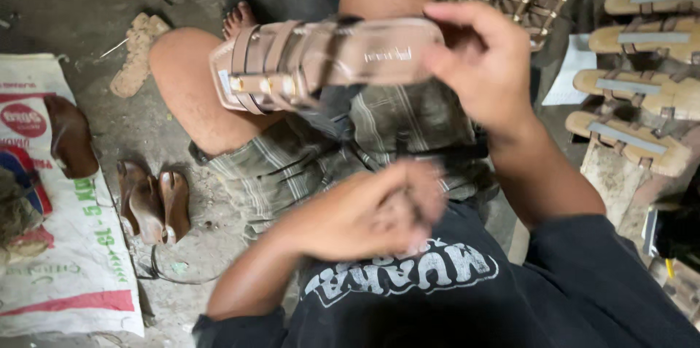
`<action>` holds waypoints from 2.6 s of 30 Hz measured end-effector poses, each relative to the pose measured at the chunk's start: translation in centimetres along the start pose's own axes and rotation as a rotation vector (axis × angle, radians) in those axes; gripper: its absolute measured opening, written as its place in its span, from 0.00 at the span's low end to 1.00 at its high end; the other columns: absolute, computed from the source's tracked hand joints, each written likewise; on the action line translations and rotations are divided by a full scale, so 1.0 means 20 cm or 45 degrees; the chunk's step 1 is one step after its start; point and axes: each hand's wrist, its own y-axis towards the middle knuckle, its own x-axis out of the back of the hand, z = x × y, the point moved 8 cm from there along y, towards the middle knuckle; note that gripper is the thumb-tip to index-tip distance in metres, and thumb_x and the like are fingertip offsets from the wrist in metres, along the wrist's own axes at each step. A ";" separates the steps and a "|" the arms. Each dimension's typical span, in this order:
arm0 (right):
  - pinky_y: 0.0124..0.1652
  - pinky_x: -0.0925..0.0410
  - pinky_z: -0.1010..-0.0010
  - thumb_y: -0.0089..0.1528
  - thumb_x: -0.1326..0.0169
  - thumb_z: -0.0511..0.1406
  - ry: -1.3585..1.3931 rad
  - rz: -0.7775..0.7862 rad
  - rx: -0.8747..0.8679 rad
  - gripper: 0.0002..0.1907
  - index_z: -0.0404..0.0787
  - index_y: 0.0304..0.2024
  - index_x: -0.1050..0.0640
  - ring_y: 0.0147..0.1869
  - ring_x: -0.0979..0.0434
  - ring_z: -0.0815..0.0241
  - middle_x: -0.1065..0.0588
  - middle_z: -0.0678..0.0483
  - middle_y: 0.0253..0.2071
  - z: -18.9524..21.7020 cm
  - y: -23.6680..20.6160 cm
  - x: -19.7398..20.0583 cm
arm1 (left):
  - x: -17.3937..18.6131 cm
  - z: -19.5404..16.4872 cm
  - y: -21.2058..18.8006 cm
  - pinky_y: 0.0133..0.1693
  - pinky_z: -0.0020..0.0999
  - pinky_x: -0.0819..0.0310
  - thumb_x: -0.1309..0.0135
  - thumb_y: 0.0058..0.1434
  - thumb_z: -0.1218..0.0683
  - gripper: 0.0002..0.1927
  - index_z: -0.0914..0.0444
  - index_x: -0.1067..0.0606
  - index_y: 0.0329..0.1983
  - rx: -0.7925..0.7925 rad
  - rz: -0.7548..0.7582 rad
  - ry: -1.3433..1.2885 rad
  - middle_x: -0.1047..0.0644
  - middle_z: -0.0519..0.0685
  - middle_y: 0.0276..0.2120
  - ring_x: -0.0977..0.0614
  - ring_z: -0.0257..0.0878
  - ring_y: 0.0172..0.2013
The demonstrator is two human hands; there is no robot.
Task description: The person sits on the floor and assembles sandals by attaching straps to the sole using a handheld tool. They repeatedly press the tool along the strap edges to secure them, then place the finished sandal aside and pick up another sole to continue the process.
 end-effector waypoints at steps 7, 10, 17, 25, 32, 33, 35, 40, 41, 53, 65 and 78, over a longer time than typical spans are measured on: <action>0.53 0.30 0.75 0.68 0.48 0.35 -0.103 0.038 -0.105 0.15 0.37 0.56 0.26 0.50 0.26 0.65 0.27 0.53 0.47 0.11 -0.29 -0.13 | 0.20 0.43 -0.09 0.62 0.40 0.27 0.42 0.71 0.61 0.22 0.71 0.35 0.64 -0.537 -1.212 -0.544 0.23 0.53 0.53 0.22 0.41 0.55; 0.52 0.30 0.63 0.56 0.47 0.34 -0.810 0.468 0.055 0.23 0.39 0.55 0.24 0.51 0.25 0.48 0.26 0.46 0.47 0.05 -0.31 -0.23 | 0.25 0.40 -0.12 0.55 0.42 0.21 0.44 0.72 0.60 0.19 0.76 0.32 0.61 -0.448 -1.133 -0.559 0.22 0.58 0.50 0.18 0.44 0.50; 0.48 0.28 0.55 0.55 0.39 0.33 -1.275 0.537 0.274 0.23 0.42 0.53 0.26 0.51 0.24 0.39 0.26 0.40 0.50 -0.05 -0.40 -0.25 | 0.30 0.24 -0.11 0.39 0.37 0.13 0.43 0.66 0.59 0.20 0.75 0.29 0.57 -0.284 -0.940 -0.659 0.19 0.57 0.46 0.15 0.42 0.45; 0.44 0.31 0.75 0.65 0.42 0.32 -0.216 -0.051 -0.065 0.21 0.32 0.60 0.25 0.42 0.25 0.62 0.25 0.49 0.43 -0.03 -0.55 0.04 | 0.30 0.43 0.00 0.41 0.34 0.18 0.35 0.59 0.60 0.25 0.71 0.31 0.57 -0.179 -0.948 -0.629 0.21 0.52 0.45 0.18 0.38 0.42; 0.56 0.25 0.69 0.65 0.40 0.29 -0.237 -0.063 0.089 0.09 0.32 0.48 0.21 0.53 0.18 0.52 0.23 0.44 0.49 0.03 -0.61 -0.05 | 0.22 0.58 0.08 0.48 0.34 0.19 0.34 0.61 0.61 0.21 0.72 0.29 0.53 -0.141 -0.851 -0.718 0.20 0.53 0.45 0.17 0.40 0.46; 0.57 0.25 0.68 0.65 0.40 0.29 -0.226 -0.069 0.070 0.09 0.32 0.48 0.21 0.53 0.18 0.52 0.23 0.44 0.49 0.02 -0.60 -0.05 | 0.22 0.58 0.08 0.49 0.35 0.18 0.34 0.61 0.61 0.21 0.71 0.29 0.53 -0.173 -0.850 -0.716 0.21 0.52 0.45 0.17 0.40 0.47; 0.57 0.25 0.68 0.65 0.39 0.28 -0.204 -0.080 0.046 0.09 0.32 0.48 0.21 0.53 0.18 0.52 0.22 0.43 0.49 0.01 -0.59 -0.04 | 0.22 0.61 0.09 0.50 0.34 0.20 0.34 0.62 0.61 0.18 0.72 0.26 0.51 -0.112 -0.833 -0.685 0.20 0.52 0.45 0.17 0.39 0.47; 0.56 0.25 0.68 0.65 0.39 0.28 -0.207 -0.102 -0.018 0.09 0.31 0.48 0.21 0.54 0.18 0.52 0.23 0.44 0.49 -0.04 -0.60 -0.03 | 0.23 0.65 0.10 0.52 0.32 0.23 0.34 0.62 0.62 0.15 0.71 0.24 0.48 -0.063 -0.867 -0.561 0.20 0.50 0.44 0.19 0.34 0.46; 0.56 0.25 0.68 0.65 0.40 0.28 -0.203 -0.101 -0.032 0.09 0.32 0.48 0.21 0.54 0.18 0.52 0.23 0.43 0.50 -0.05 -0.60 -0.03 | 0.23 0.66 0.10 0.52 0.32 0.23 0.34 0.61 0.62 0.14 0.70 0.23 0.48 -0.045 -0.880 -0.549 0.20 0.49 0.44 0.20 0.34 0.46; 0.53 0.25 0.70 0.64 0.37 0.28 -0.269 0.009 -0.004 0.08 0.34 0.46 0.20 0.52 0.17 0.55 0.21 0.45 0.48 -0.07 -0.56 -0.07 | 0.26 0.70 0.07 0.53 0.33 0.22 0.33 0.58 0.62 0.25 0.69 0.32 0.55 -0.052 -0.945 -0.422 0.24 0.48 0.47 0.21 0.34 0.48; 0.50 0.27 0.73 0.64 0.37 0.29 -0.280 0.107 -0.125 0.09 0.33 0.46 0.19 0.49 0.18 0.56 0.20 0.44 0.47 -0.12 -0.55 -0.08 | 0.26 0.78 0.02 0.57 0.34 0.25 0.33 0.60 0.59 0.33 0.67 0.38 0.62 0.014 -0.961 -0.399 0.27 0.48 0.51 0.23 0.35 0.53; 0.52 0.25 0.72 0.65 0.38 0.29 -0.191 0.171 -0.100 0.08 0.33 0.46 0.20 0.50 0.18 0.56 0.21 0.44 0.48 -0.15 -0.51 -0.09 | 0.27 0.78 -0.01 0.55 0.32 0.24 0.32 0.58 0.57 0.34 0.66 0.40 0.61 0.008 -0.967 -0.336 0.28 0.47 0.51 0.23 0.34 0.52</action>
